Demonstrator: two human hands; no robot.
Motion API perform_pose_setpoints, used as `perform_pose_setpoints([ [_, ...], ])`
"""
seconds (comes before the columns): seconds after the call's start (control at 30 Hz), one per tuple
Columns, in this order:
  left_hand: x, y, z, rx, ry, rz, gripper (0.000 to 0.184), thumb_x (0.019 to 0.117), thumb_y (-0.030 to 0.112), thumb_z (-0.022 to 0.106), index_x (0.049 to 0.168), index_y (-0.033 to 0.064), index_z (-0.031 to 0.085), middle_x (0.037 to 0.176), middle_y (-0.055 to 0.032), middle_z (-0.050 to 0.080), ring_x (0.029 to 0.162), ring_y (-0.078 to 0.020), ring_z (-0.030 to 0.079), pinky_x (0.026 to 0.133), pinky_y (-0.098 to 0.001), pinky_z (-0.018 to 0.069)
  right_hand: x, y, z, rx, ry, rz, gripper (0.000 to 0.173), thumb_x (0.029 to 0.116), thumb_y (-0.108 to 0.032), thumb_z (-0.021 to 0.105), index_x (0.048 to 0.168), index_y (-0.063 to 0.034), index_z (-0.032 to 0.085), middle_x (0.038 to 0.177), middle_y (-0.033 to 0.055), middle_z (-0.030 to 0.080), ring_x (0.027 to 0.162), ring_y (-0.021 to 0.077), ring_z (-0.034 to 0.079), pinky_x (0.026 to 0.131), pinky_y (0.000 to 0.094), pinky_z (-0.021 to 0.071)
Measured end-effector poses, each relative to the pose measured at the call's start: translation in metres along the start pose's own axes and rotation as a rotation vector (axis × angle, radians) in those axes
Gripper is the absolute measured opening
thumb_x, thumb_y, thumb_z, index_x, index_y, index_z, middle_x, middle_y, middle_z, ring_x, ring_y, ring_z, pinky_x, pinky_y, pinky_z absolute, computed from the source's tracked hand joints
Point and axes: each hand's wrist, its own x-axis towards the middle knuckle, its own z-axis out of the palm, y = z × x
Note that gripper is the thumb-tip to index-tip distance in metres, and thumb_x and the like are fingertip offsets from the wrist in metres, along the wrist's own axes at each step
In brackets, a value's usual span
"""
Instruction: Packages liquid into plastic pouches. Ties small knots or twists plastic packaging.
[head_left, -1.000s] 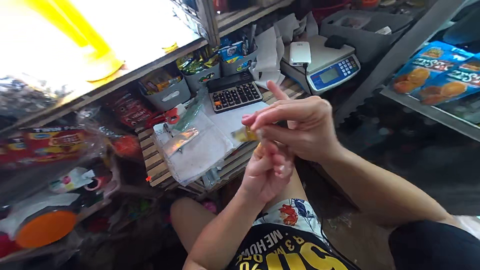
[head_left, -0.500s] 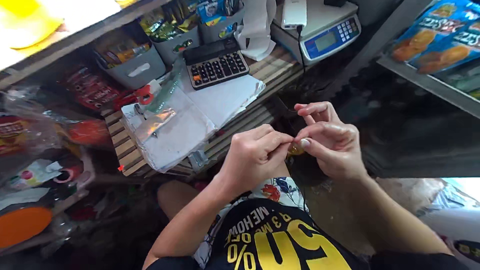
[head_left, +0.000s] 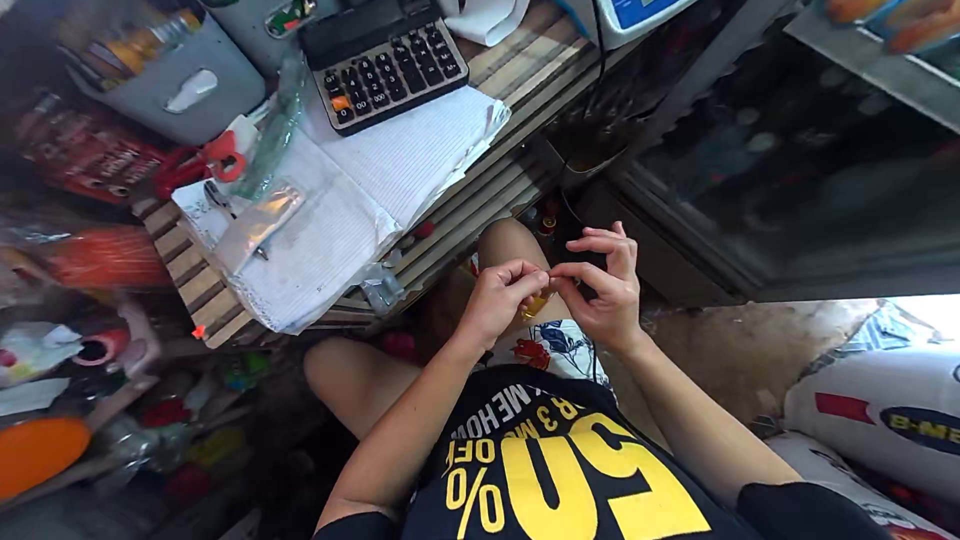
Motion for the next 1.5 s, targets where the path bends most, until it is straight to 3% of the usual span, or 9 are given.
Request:
perform_pose_setpoints([
  [0.17,-0.005,-0.011,0.005,0.277,0.138,0.380,0.010,0.0935,0.008,0.072,0.098,0.0001,0.070,0.091,-0.0069,0.068,0.078,-0.0103,0.068,0.072,-0.0262,0.0601,0.000,-0.013,0.003,0.071,-0.110,0.314,0.019,0.0982,-0.027,0.054,0.090,-0.0141,0.067,0.141,0.0114,0.053,0.145,0.0280,0.034,0.120,0.0483,0.0263],
  [0.3,-0.006,-0.015,0.010,0.520,0.278,0.578,0.008,0.0898,0.006,0.074,0.095,0.0003,0.074,0.090,-0.0077,0.069,0.077,-0.0088,0.068,0.070,-0.0226,0.0600,0.001,-0.021,0.007,0.040,0.002,0.389,0.017,0.0944,-0.029,0.064,0.087,-0.0156,0.070,0.139,0.0092,0.054,0.139,0.0261,0.040,0.115,0.0464,0.0313],
  [0.4,-0.006,-0.014,0.015,0.629,0.337,0.616,0.007,0.0881,0.006,0.074,0.093,0.0010,0.074,0.087,-0.0070,0.068,0.074,-0.0081,0.066,0.068,-0.0207,0.0587,0.005,-0.025,0.007,-0.007,0.064,0.337,0.016,0.0903,-0.026,0.071,0.081,-0.0139,0.074,0.133,0.0109,0.060,0.140,0.0296,0.041,0.120,0.0505,0.0259],
  [0.7,0.007,-0.013,0.000,0.620,0.292,0.604,0.001,0.0820,0.003,0.071,0.083,0.0032,0.071,0.081,-0.0037,0.063,0.070,-0.0073,0.062,0.062,-0.0198,0.0542,0.014,-0.024,0.004,-0.055,-0.101,0.214,0.015,0.0920,-0.022,0.070,0.080,-0.0127,0.072,0.134,0.0131,0.060,0.147,0.0367,0.034,0.122,0.0656,0.0106],
  [0.9,0.008,-0.011,-0.011,0.546,0.231,0.575,0.004,0.0850,0.003,0.071,0.088,0.0039,0.071,0.087,-0.0044,0.064,0.076,-0.0080,0.064,0.066,-0.0214,0.0567,0.017,-0.012,-0.001,0.100,-0.175,0.269,0.015,0.0937,-0.028,0.071,0.084,-0.0176,0.075,0.138,0.0101,0.055,0.148,0.0320,0.030,0.122,0.0534,0.0211],
  [1.03,0.007,-0.015,-0.015,0.713,0.308,0.721,0.009,0.0868,0.007,0.072,0.094,0.0074,0.077,0.095,-0.0044,0.068,0.095,-0.0168,0.062,0.083,-0.0303,0.0531,0.021,-0.011,0.001,0.094,-0.196,0.275,0.014,0.0920,-0.028,0.072,0.083,-0.0179,0.076,0.136,0.0105,0.056,0.148,0.0343,0.028,0.123,0.0607,0.0126],
  [1.23,0.005,-0.011,-0.018,0.889,0.330,0.760,0.006,0.0848,0.012,0.069,0.085,0.0102,0.075,0.085,-0.0021,0.065,0.088,-0.0195,0.059,0.074,-0.0321,0.0498,0.023,-0.008,0.001,0.095,-0.228,0.293,0.016,0.0902,-0.031,0.074,0.082,-0.0179,0.076,0.135,0.0099,0.057,0.148,0.0351,0.028,0.123,0.0632,0.0098],
  [1.37,0.006,-0.005,-0.025,0.729,0.181,0.641,0.007,0.0836,0.009,0.068,0.085,0.0092,0.075,0.085,-0.0012,0.066,0.089,-0.0165,0.060,0.079,-0.0324,0.0497,0.026,-0.006,-0.001,0.108,-0.260,0.281,0.017,0.0903,-0.032,0.075,0.082,-0.0178,0.076,0.135,0.0092,0.057,0.148,0.0337,0.029,0.123,0.0625,0.0097],
  [1.5,0.013,0.000,-0.036,0.574,0.024,0.533,0.012,0.0919,0.017,0.071,0.089,0.0065,0.076,0.087,-0.0020,0.067,0.088,-0.0124,0.061,0.078,-0.0283,0.0508,0.029,0.001,-0.006,0.120,-0.292,0.270,0.016,0.0903,-0.032,0.074,0.083,-0.0179,0.076,0.136,0.0097,0.056,0.148,0.0334,0.029,0.123,0.0595,0.0121],
])
